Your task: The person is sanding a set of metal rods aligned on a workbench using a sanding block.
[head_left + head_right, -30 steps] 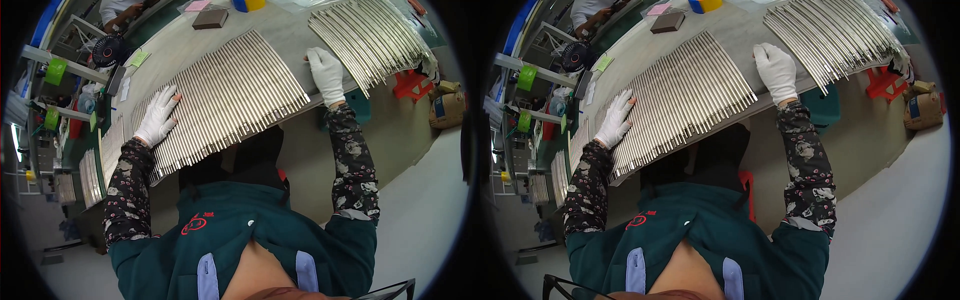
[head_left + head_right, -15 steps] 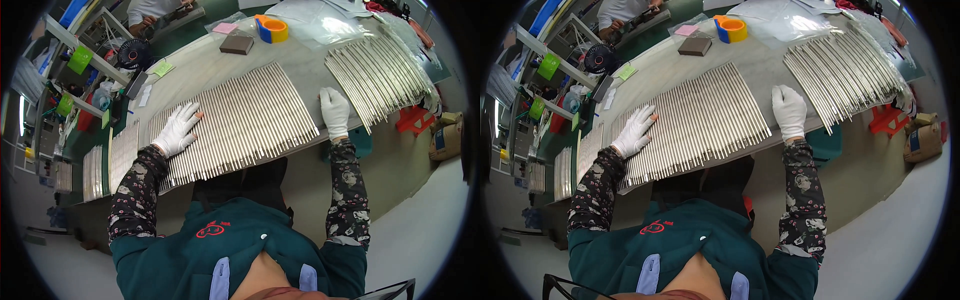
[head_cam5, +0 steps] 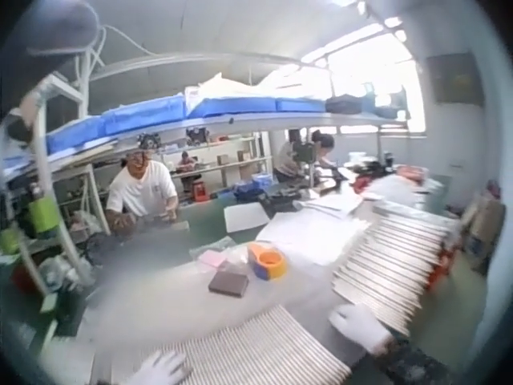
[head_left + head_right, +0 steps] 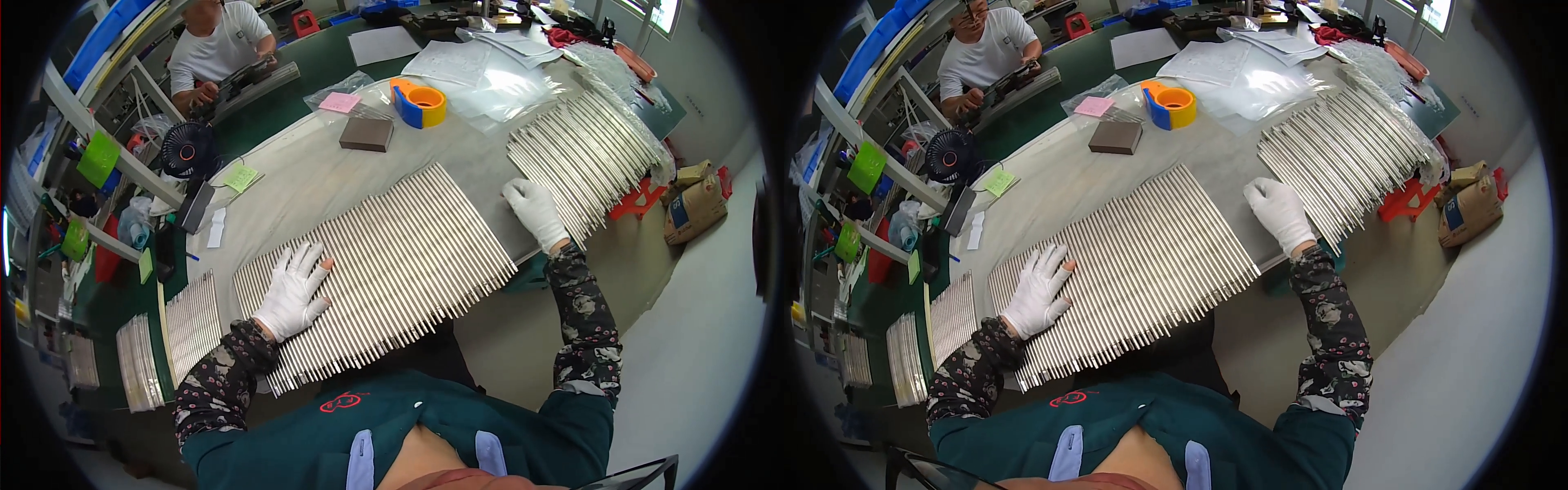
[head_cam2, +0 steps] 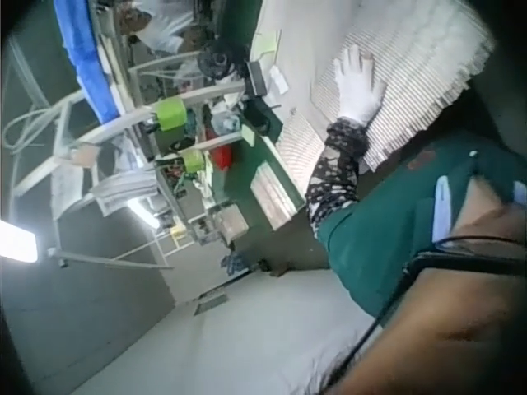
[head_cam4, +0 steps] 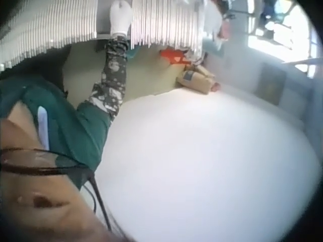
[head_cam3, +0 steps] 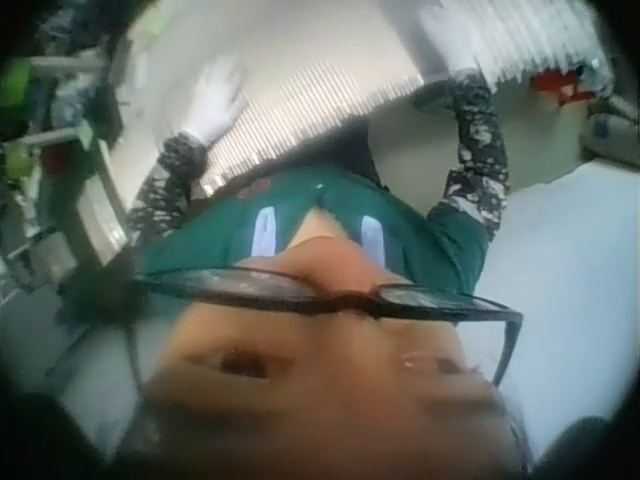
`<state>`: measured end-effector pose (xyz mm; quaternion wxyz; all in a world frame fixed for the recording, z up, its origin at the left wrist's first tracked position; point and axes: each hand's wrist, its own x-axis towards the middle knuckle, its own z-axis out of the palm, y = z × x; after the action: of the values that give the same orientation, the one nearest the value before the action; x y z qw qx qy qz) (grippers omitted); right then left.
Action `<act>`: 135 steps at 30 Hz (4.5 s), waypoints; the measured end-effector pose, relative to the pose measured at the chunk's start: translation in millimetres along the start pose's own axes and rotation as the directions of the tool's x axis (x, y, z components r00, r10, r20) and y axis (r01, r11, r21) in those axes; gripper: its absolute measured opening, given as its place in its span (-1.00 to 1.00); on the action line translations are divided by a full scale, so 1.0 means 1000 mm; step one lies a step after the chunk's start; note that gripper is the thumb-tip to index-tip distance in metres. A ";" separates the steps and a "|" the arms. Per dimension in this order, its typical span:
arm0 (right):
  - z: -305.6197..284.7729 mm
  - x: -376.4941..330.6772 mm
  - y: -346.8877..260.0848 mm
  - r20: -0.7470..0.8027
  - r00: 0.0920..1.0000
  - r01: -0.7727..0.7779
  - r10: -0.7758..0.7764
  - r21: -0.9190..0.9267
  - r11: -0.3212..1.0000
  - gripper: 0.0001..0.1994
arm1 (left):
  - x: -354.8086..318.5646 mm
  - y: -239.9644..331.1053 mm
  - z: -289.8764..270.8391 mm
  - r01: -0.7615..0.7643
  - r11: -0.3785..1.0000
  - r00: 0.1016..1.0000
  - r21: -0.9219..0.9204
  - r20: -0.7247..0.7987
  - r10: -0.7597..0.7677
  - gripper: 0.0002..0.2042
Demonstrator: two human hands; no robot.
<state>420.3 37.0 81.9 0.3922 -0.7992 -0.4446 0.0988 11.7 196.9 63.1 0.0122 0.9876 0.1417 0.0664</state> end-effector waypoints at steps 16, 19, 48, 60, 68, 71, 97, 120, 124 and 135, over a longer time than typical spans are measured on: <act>0.140 0.153 -0.135 0.246 0.907 0.420 -0.342 -0.579 0.699 -0.13 | 0.011 0.014 -0.022 0.088 0.988 0.996 -0.125 0.046 -0.083 -0.36; 0.148 0.148 -0.149 0.440 0.880 0.433 -0.180 -0.587 0.684 -0.10 | 0.004 0.013 -0.020 0.100 0.984 0.994 -0.145 0.055 -0.093 -0.36; -0.011 -0.094 0.007 -0.237 0.938 0.047 -0.254 -0.638 0.768 -0.37 | 0.215 0.013 -0.002 -0.324 0.931 0.946 -0.170 -0.043 0.321 -0.48; -0.007 -0.124 -0.048 -0.077 0.965 0.174 -0.251 -0.530 0.830 -0.41 | 0.228 0.014 0.026 -0.308 0.947 0.949 -0.095 0.045 0.313 -0.45; 0.000 -0.126 -0.057 0.010 0.975 0.184 -0.221 -0.592 0.785 -0.41 | 0.224 0.016 0.026 -0.296 0.950 0.953 -0.095 0.032 0.300 -0.43; 0.007 -0.119 -0.059 0.027 0.969 0.206 -0.245 -0.633 0.746 -0.43 | 0.223 0.017 0.025 -0.296 0.951 0.954 -0.086 0.031 0.299 -0.42; 0.017 -0.082 -0.071 0.064 0.964 0.238 -0.257 -0.635 0.735 -0.49 | 0.226 0.020 0.024 -0.282 0.956 0.957 -0.080 0.051 0.286 -0.32; -0.016 -0.161 -0.051 -0.112 0.991 0.009 -0.080 -0.531 0.848 -0.39 | 0.208 0.029 0.026 -0.478 0.876 0.877 -0.064 0.015 0.480 -0.23; -0.015 -0.163 -0.056 -0.073 0.994 0.026 -0.077 -0.538 0.843 -0.38 | 0.206 0.030 0.025 -0.473 0.878 0.880 -0.079 0.011 0.475 -0.20; 0.012 -0.112 -0.065 0.010 0.971 0.191 -0.237 -0.625 0.757 -0.48 | 0.206 0.030 0.023 -0.472 0.877 0.881 -0.087 -0.001 0.474 -0.19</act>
<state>307.7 -25.5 98.9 0.1306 -0.8304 -0.5267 -0.1266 219.0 225.7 67.4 0.0390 0.9915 -0.1067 0.0634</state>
